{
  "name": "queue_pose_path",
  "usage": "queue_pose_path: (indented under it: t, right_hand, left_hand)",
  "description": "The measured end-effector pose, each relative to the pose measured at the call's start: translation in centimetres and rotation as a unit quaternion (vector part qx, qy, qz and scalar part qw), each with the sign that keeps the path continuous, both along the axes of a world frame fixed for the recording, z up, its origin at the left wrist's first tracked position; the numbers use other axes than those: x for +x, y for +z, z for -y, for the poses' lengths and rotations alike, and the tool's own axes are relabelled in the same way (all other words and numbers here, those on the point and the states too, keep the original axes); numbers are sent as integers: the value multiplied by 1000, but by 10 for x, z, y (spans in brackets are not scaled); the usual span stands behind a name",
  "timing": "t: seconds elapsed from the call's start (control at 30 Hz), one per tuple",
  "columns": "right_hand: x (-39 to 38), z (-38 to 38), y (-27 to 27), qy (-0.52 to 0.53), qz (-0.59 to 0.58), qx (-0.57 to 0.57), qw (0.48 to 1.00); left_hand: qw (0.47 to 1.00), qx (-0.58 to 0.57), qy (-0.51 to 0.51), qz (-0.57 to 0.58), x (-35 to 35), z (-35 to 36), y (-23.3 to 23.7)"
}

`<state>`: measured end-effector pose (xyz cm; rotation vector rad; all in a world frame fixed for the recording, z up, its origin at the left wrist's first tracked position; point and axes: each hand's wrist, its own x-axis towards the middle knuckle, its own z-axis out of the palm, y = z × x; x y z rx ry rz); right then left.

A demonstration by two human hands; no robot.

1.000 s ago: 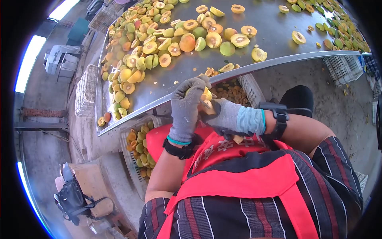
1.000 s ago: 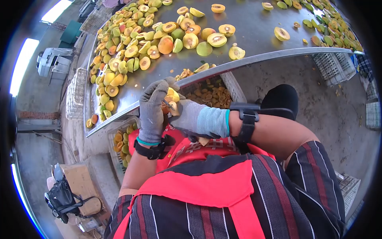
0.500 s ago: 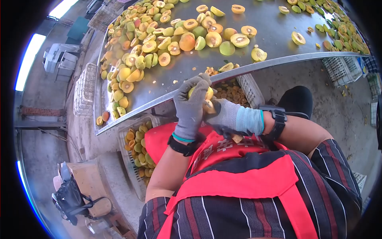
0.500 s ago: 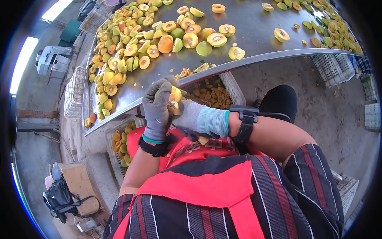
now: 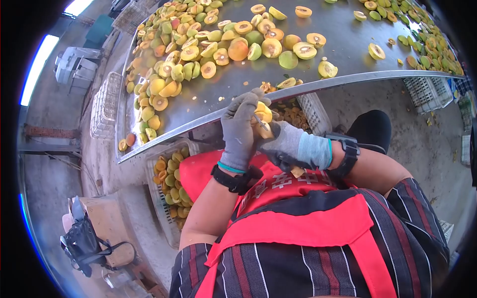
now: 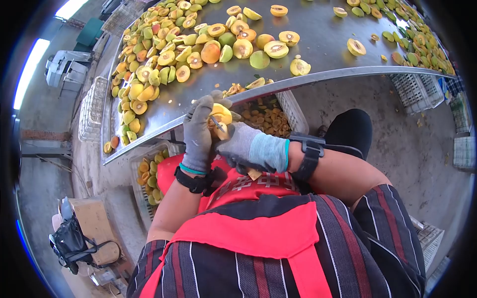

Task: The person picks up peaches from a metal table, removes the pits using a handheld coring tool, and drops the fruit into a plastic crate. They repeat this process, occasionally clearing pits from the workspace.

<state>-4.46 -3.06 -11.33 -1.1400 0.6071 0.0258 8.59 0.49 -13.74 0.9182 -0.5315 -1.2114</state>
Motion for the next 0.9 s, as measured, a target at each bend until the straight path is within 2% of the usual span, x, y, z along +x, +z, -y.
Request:
queue_pose_path:
  t: [0.07,0.1,0.13,0.2,0.23,0.27,0.33,0.4,0.43,0.47,0.5,0.53,0.6,0.63,0.67,0.73,0.9]
  right_hand:
    - [7,-3,-8,-13,-32,-108,994]
    - [5,-1,1,31,-53,-90,994]
    - [3,1,-1,33,-54,-90,994]
    - [-6,5,-6,-3,47,49,998]
    - [-7,5,-4,-9,49,130,990]
    - [-9,7,-6,-7,49,131,990]
    - [-10,10,-10,-17,118,278,953]
    - [-13,10,-9,-19,136,273,952]
    - [-14,13,-10,-30,117,235,964]
    - [-15,15,-11,-39,98,197,975]
    - [-16,19,-11,-3,67,98,993]
    - [-16,20,-9,-1,67,98,993]
    - [-17,18,-2,59,20,9,998]
    - [-19,17,-3,49,70,68,994]
    - [-19,15,-4,49,70,67,994]
    - [-19,11,-7,5,93,211,973]
    - [-19,8,-11,-13,97,202,974]
  left_hand:
    - [983,-20,67,170,0,6,-24]
    - [978,-38,92,181,-7,6,-18]
    - [978,-37,94,181,-7,4,-13]
    - [999,-1,38,-13,-5,1,-4]
    - [999,-3,40,-13,-4,0,-3]
    - [999,-7,37,-20,-5,-1,-2]
    - [999,-10,35,-27,-4,-2,-2]
    - [999,-26,20,-8,-2,0,-2]
    - [999,-28,21,-8,2,2,0]
    - [999,-8,-32,36,9,3,4]
    - [993,11,-84,79,13,5,7]
    - [993,12,-83,79,14,6,10]
    - [956,-14,-108,272,13,7,17]
    - [975,9,-101,199,12,7,13]
    - [975,8,-100,200,10,6,9]
    - [975,-18,-27,221,6,7,2]
    - [990,16,7,143,-1,7,5]
